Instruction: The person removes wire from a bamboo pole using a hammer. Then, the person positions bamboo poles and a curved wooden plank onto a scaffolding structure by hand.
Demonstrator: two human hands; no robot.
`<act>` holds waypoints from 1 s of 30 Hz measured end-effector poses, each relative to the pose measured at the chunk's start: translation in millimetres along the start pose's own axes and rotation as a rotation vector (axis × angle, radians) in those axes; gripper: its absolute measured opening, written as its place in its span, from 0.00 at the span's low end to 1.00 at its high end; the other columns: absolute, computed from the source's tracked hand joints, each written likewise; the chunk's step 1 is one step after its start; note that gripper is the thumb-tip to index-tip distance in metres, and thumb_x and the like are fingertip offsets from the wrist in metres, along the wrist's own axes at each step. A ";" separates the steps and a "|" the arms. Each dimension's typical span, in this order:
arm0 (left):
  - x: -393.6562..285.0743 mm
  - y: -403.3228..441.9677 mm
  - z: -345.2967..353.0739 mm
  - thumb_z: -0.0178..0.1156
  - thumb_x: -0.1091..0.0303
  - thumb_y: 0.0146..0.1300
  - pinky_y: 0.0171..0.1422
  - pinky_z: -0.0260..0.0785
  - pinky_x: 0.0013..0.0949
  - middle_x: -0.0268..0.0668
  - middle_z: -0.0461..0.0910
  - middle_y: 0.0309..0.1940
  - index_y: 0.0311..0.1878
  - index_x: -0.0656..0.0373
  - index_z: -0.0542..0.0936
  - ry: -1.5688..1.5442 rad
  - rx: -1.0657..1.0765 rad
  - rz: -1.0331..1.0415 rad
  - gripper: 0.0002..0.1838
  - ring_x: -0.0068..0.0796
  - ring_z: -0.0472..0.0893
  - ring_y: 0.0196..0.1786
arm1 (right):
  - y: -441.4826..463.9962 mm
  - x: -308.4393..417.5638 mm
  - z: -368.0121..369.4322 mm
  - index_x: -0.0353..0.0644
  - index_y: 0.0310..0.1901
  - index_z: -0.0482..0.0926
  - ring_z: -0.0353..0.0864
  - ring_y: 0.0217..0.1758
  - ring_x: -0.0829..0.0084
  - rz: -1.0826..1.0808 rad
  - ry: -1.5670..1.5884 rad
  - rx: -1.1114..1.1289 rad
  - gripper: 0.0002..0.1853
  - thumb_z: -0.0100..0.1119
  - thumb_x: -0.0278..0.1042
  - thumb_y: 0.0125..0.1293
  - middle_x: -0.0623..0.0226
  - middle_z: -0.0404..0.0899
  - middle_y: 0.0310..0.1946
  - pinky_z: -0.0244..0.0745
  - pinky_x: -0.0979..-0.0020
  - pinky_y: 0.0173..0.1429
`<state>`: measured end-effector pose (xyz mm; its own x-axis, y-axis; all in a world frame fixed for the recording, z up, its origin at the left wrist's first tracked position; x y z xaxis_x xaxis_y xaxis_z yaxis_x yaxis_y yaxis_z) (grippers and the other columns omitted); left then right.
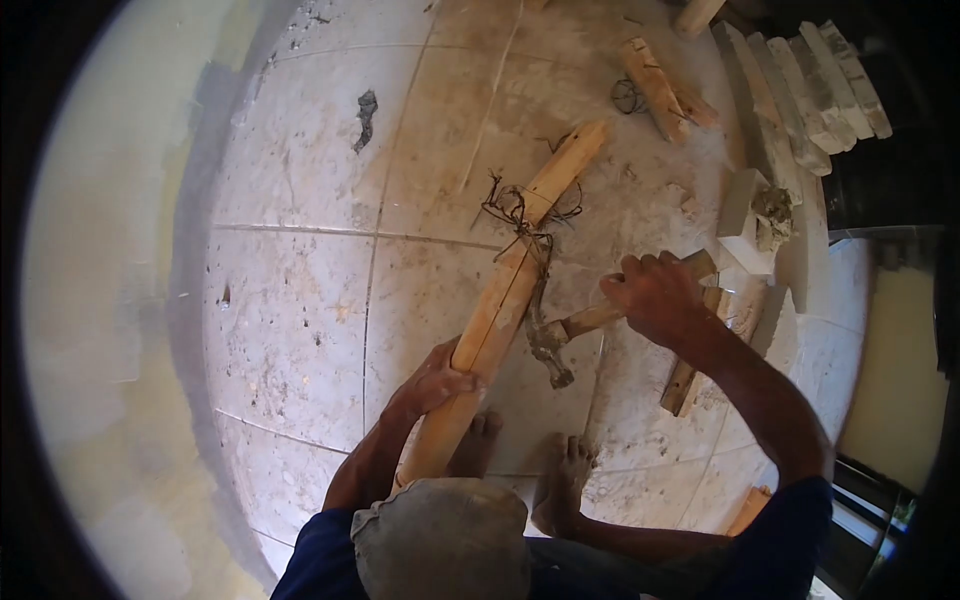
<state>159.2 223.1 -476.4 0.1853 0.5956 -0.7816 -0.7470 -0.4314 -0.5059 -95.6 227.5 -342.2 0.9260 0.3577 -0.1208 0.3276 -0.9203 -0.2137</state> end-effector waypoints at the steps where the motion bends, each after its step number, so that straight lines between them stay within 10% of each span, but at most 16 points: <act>1: -4.0 4.3 2.2 0.67 0.64 0.46 0.50 0.70 0.32 0.37 0.78 0.40 0.57 0.66 0.72 -0.007 0.009 0.016 0.33 0.27 0.75 0.43 | -4.2 3.1 1.5 0.47 0.33 0.78 0.79 0.29 0.64 0.001 -0.019 0.003 0.06 0.59 0.29 0.52 0.63 0.74 0.26 0.72 0.60 0.34; 14: 14.5 11.1 -17.3 0.67 0.66 0.48 0.48 0.73 0.33 0.40 0.79 0.38 0.58 0.71 0.71 -0.025 -0.145 -0.024 0.33 0.28 0.79 0.41 | -52.5 21.5 9.9 0.44 0.35 0.74 0.80 0.29 0.57 0.702 0.398 -0.297 0.08 0.57 0.23 0.52 0.60 0.75 0.28 0.74 0.57 0.28; 30: 6.2 20.5 -4.7 0.62 0.59 0.47 0.43 0.72 0.30 0.37 0.79 0.35 0.51 0.68 0.74 -0.080 0.071 -0.001 0.29 0.26 0.79 0.37 | 12.6 10.5 -18.6 0.46 0.33 0.80 0.82 0.30 0.67 -0.069 -0.125 0.070 0.05 0.61 0.30 0.53 0.64 0.76 0.25 0.76 0.65 0.36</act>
Point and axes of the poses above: each hand's wrist, its own y-axis towards the middle knuckle, its own z-axis out of the palm, x = y × z, the point moved 6 cm from there along y, towards the middle knuckle
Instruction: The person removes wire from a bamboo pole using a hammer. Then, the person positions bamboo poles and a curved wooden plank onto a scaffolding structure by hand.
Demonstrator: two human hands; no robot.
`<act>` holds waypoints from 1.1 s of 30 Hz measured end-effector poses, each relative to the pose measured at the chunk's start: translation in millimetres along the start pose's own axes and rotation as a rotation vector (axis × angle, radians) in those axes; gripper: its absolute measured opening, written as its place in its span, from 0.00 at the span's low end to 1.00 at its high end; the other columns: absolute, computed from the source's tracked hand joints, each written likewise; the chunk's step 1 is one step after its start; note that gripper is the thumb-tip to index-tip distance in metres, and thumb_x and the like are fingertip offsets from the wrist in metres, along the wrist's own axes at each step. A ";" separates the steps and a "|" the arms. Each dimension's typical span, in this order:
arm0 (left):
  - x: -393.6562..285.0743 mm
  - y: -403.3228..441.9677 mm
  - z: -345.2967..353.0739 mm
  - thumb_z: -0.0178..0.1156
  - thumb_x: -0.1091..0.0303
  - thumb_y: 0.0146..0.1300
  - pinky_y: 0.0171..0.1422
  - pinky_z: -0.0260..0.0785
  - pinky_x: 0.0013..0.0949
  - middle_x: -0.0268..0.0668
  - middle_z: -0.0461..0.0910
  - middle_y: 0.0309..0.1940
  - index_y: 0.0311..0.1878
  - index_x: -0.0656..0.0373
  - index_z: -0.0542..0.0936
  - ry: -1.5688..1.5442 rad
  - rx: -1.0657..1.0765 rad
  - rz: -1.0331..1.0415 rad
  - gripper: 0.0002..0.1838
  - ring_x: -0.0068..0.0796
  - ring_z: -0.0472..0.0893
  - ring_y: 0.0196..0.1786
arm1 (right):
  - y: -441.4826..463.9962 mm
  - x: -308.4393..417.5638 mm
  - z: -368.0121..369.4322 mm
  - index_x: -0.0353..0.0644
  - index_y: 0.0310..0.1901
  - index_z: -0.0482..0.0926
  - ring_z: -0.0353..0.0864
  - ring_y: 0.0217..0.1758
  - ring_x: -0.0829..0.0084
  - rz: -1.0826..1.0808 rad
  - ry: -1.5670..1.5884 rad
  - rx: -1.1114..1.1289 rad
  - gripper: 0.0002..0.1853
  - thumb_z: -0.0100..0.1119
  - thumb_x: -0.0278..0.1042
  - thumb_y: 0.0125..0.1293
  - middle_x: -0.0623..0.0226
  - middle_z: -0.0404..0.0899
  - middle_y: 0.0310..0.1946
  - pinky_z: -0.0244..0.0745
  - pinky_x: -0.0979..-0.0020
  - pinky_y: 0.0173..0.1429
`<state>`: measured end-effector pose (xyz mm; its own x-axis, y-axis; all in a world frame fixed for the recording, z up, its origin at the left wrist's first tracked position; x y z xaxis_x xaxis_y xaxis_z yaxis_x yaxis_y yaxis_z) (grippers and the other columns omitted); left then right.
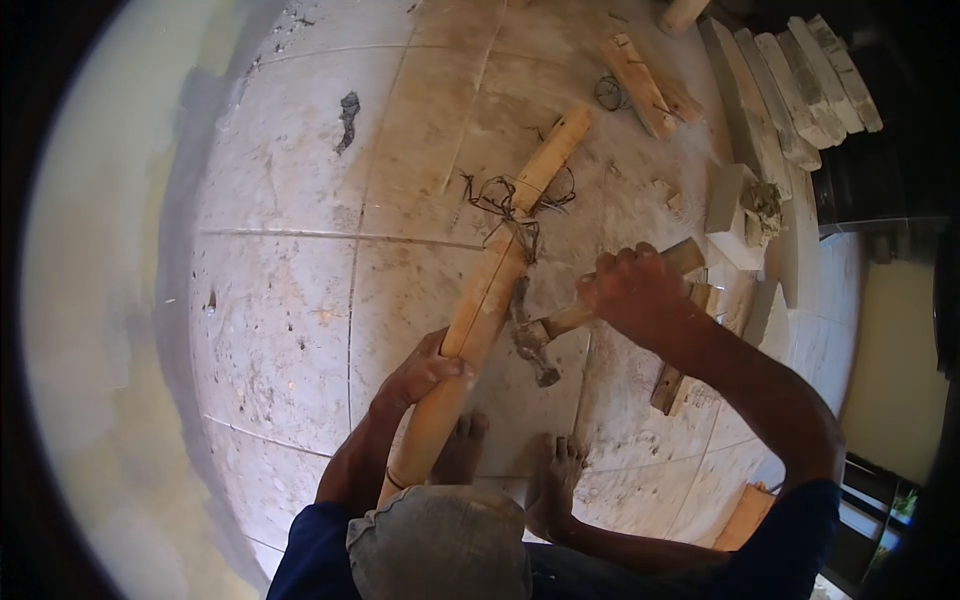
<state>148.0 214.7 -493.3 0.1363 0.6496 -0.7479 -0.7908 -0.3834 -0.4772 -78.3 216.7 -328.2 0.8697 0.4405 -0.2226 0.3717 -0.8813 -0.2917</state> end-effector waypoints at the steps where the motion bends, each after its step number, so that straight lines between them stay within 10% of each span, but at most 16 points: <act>1: -0.8 -0.6 0.6 0.62 0.59 0.47 0.43 0.72 0.30 0.37 0.79 0.35 0.51 0.68 0.74 -0.004 -0.004 0.002 0.29 0.26 0.79 0.37 | 2.5 -5.1 -4.9 0.45 0.32 0.80 0.82 0.29 0.67 -0.018 -0.031 0.005 0.04 0.61 0.30 0.53 0.64 0.76 0.24 0.75 0.66 0.35; 33: -20.1 2.8 9.9 0.68 0.64 0.45 0.49 0.71 0.34 0.42 0.80 0.39 0.51 0.70 0.74 0.369 -0.221 0.010 0.30 0.30 0.78 0.42 | -16.7 -2.4 49.7 0.50 0.36 0.81 0.80 0.34 0.67 0.305 -0.041 0.079 0.05 0.58 0.32 0.58 0.66 0.77 0.28 0.72 0.64 0.39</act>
Point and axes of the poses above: each hand's wrist, its own y-axis towards the middle knuckle, its own z-axis out of the palm, x = y × z, the point moved 6 cm from there along y, towards the middle knuckle
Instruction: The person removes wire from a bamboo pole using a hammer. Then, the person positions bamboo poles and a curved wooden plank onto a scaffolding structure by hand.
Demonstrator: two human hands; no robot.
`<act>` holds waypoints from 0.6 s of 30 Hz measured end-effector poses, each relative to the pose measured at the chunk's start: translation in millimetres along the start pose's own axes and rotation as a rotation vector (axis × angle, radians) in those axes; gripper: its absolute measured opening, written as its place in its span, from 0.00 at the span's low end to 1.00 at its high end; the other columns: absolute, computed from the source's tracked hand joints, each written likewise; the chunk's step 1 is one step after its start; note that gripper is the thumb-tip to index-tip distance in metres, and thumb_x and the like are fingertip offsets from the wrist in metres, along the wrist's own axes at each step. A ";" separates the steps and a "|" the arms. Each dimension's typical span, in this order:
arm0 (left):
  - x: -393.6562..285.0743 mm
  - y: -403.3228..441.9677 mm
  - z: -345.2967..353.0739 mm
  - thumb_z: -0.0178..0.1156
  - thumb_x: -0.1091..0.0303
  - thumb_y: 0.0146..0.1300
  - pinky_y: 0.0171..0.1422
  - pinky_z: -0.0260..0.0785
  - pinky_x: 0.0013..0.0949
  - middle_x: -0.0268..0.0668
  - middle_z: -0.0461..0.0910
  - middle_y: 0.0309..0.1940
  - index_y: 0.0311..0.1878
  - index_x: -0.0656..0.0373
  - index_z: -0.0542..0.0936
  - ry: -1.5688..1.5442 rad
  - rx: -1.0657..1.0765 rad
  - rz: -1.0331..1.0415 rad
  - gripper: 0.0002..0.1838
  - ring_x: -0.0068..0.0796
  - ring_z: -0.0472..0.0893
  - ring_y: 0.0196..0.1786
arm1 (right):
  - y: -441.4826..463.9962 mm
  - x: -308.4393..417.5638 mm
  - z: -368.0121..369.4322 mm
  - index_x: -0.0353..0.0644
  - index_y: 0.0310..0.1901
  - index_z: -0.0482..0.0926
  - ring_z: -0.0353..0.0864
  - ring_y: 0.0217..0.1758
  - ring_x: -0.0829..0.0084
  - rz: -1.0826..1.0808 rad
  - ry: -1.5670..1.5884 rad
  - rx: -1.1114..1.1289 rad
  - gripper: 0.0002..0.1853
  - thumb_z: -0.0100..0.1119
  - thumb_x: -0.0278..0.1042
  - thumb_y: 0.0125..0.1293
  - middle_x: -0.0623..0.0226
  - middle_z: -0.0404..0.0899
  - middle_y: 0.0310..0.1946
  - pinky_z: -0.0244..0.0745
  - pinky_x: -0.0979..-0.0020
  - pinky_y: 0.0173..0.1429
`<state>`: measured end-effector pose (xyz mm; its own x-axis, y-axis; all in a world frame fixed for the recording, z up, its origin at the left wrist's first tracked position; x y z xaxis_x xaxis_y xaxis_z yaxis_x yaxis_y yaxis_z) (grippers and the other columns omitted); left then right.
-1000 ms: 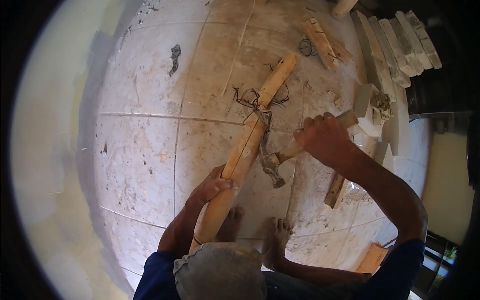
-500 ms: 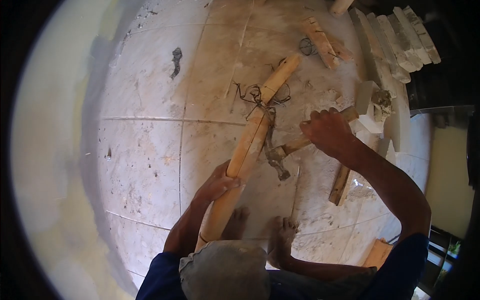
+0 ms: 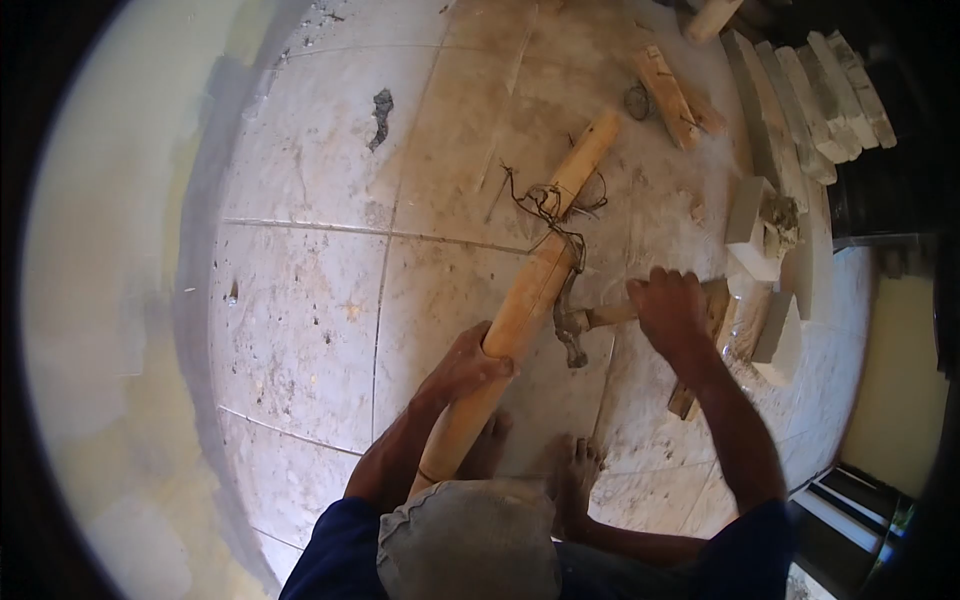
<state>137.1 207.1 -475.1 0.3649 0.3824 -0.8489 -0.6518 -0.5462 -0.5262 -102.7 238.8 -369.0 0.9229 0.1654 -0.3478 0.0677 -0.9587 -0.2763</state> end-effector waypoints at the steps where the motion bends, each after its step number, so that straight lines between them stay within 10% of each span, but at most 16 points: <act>1: -1.8 2.3 -0.8 0.68 0.64 0.45 0.49 0.71 0.34 0.42 0.80 0.39 0.51 0.70 0.74 -0.004 -0.005 0.002 0.30 0.30 0.78 0.42 | -6.4 0.6 1.7 0.50 0.35 0.81 0.80 0.34 0.67 0.074 0.024 0.002 0.05 0.58 0.31 0.58 0.66 0.77 0.28 0.72 0.64 0.39; 9: -0.5 2.0 -12.8 0.69 0.65 0.45 0.46 0.73 0.34 0.44 0.81 0.35 0.50 0.71 0.75 -0.016 -0.026 0.005 0.29 0.31 0.80 0.38 | -22.7 24.6 25.4 0.48 0.34 0.79 0.80 0.33 0.63 0.319 0.159 -0.006 0.05 0.56 0.29 0.56 0.63 0.75 0.28 0.72 0.60 0.39; 18: -10.1 3.1 6.3 0.66 0.65 0.47 0.44 0.72 0.35 0.42 0.80 0.35 0.51 0.71 0.74 0.025 0.042 0.105 0.29 0.29 0.78 0.37 | -4.1 -29.3 -16.3 0.48 0.33 0.79 0.79 0.31 0.67 -0.184 -0.098 -0.136 0.04 0.59 0.32 0.55 0.65 0.74 0.26 0.73 0.64 0.37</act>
Point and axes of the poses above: each hand's wrist, its own y-axis towards the middle knuckle, its own z-axis out of the palm, x = y × z, the point moved 6 cm from there along y, towards the middle knuckle
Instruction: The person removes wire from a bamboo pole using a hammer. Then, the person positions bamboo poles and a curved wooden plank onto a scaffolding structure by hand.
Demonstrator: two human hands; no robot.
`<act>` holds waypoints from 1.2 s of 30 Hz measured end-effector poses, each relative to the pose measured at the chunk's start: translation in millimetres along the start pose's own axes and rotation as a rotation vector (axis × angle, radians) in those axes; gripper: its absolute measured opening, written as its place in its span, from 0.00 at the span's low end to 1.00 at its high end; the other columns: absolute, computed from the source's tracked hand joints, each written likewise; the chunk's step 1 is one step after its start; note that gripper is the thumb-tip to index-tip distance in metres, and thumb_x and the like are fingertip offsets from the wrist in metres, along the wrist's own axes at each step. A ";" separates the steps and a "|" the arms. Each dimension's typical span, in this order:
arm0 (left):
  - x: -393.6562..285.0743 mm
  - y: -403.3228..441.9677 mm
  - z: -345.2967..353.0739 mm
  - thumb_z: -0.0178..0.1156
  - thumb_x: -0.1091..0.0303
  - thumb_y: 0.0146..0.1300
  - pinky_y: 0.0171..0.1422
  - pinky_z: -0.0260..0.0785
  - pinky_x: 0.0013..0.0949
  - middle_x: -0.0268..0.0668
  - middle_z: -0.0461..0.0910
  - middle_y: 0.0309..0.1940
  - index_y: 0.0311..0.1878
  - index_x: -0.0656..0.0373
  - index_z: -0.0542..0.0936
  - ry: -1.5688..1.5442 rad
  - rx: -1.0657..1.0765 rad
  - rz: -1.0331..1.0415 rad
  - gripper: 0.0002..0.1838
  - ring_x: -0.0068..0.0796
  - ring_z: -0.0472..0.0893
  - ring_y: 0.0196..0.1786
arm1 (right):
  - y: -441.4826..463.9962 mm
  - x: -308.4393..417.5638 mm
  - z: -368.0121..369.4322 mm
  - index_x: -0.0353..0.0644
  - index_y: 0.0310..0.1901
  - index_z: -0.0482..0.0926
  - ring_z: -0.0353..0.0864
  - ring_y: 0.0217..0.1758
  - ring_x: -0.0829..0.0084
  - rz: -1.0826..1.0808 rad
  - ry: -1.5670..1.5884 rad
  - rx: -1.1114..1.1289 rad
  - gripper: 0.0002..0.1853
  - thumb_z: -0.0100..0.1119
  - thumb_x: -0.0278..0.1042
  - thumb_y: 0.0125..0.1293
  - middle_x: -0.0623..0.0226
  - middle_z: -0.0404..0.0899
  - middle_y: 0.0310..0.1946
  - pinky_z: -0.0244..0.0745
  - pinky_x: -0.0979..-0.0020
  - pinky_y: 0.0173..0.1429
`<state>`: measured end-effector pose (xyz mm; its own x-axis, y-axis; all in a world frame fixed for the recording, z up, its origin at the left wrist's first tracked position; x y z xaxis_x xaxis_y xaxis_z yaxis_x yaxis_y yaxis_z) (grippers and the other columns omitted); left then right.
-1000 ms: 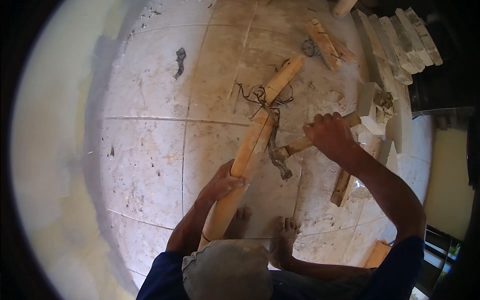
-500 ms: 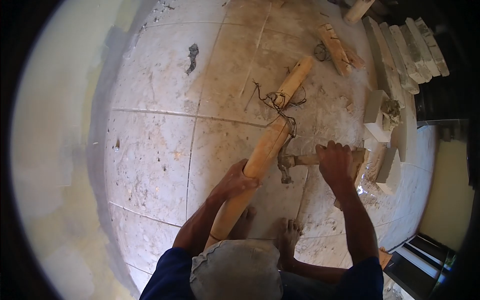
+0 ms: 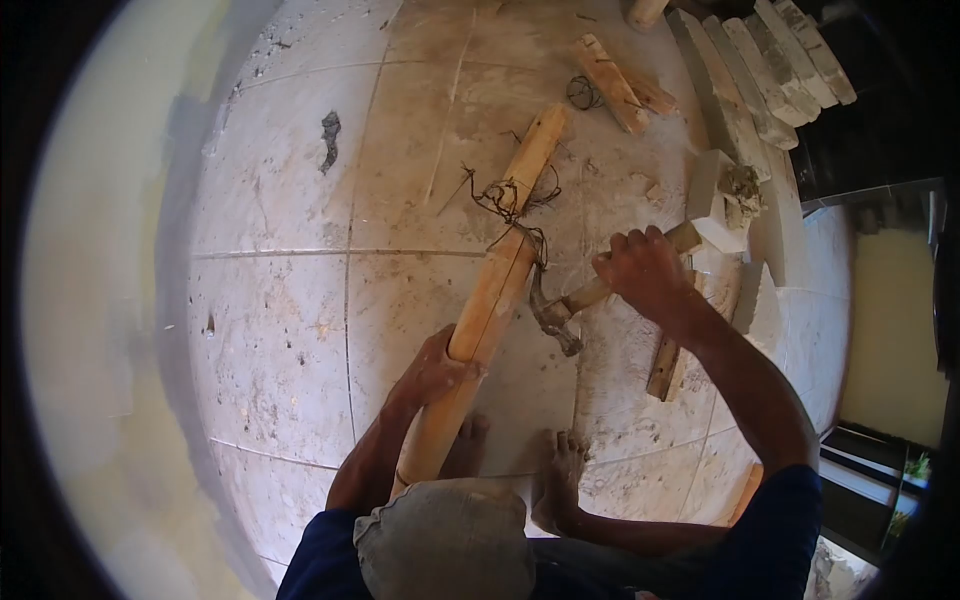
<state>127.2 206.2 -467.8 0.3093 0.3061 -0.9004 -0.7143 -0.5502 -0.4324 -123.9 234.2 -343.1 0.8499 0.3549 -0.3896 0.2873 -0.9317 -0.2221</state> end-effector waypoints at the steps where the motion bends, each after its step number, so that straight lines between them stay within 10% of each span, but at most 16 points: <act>1: 2.1 0.8 -0.7 0.66 0.65 0.47 0.44 0.72 0.35 0.42 0.80 0.35 0.51 0.71 0.74 0.001 0.000 -0.004 0.29 0.29 0.78 0.37 | 2.0 -2.6 -1.6 0.48 0.33 0.79 0.79 0.31 0.68 -0.006 0.002 0.011 0.04 0.59 0.32 0.54 0.66 0.75 0.26 0.72 0.64 0.37; 16: 18.8 -3.1 -1.0 0.65 0.63 0.49 0.46 0.71 0.33 0.38 0.79 0.35 0.49 0.67 0.74 -0.119 0.076 -0.096 0.25 0.26 0.78 0.38 | -10.4 7.8 3.6 0.46 0.36 0.78 0.79 0.34 0.64 0.197 0.157 0.042 0.09 0.61 0.27 0.51 0.63 0.74 0.29 0.72 0.60 0.39; 28: 186.1 -197.5 -39.2 0.71 0.59 0.48 0.70 0.58 0.37 0.41 0.73 0.60 0.66 0.64 0.67 -0.649 0.166 -0.342 0.42 0.33 0.68 0.65 | -2.7 -2.0 0.0 0.46 0.39 0.77 0.79 0.33 0.64 0.234 0.153 0.011 0.11 0.60 0.28 0.53 0.63 0.73 0.30 0.72 0.61 0.39; 31: 144.4 -230.2 -31.0 0.74 0.63 0.45 0.68 0.62 0.38 0.41 0.74 0.60 0.64 0.63 0.69 -0.343 0.130 -0.642 0.42 0.31 0.72 0.63 | 0.8 -6.3 -0.4 0.46 0.39 0.77 0.79 0.33 0.64 0.252 0.150 0.008 0.11 0.60 0.27 0.52 0.63 0.74 0.30 0.73 0.61 0.40; 36: 89.5 -226.6 -28.0 0.74 0.62 0.43 0.67 0.63 0.37 0.41 0.75 0.58 0.64 0.64 0.69 -0.434 0.154 -0.537 0.42 0.31 0.72 0.62 | 5.7 -18.6 9.7 0.45 0.39 0.77 0.79 0.34 0.62 0.321 0.202 0.011 0.14 0.63 0.29 0.48 0.62 0.74 0.30 0.72 0.59 0.43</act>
<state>334.3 336.6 -451.8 0.3882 0.8042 -0.4500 -0.6240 -0.1299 -0.7705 -142.3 223.1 -345.8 0.9662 0.0219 -0.2568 -0.0114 -0.9918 -0.1277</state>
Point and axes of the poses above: each hand's wrist, its own y-axis towards the middle knuckle, its own z-axis out of the palm, x = y × z, the point moved 6 cm from there along y, towards the middle knuckle
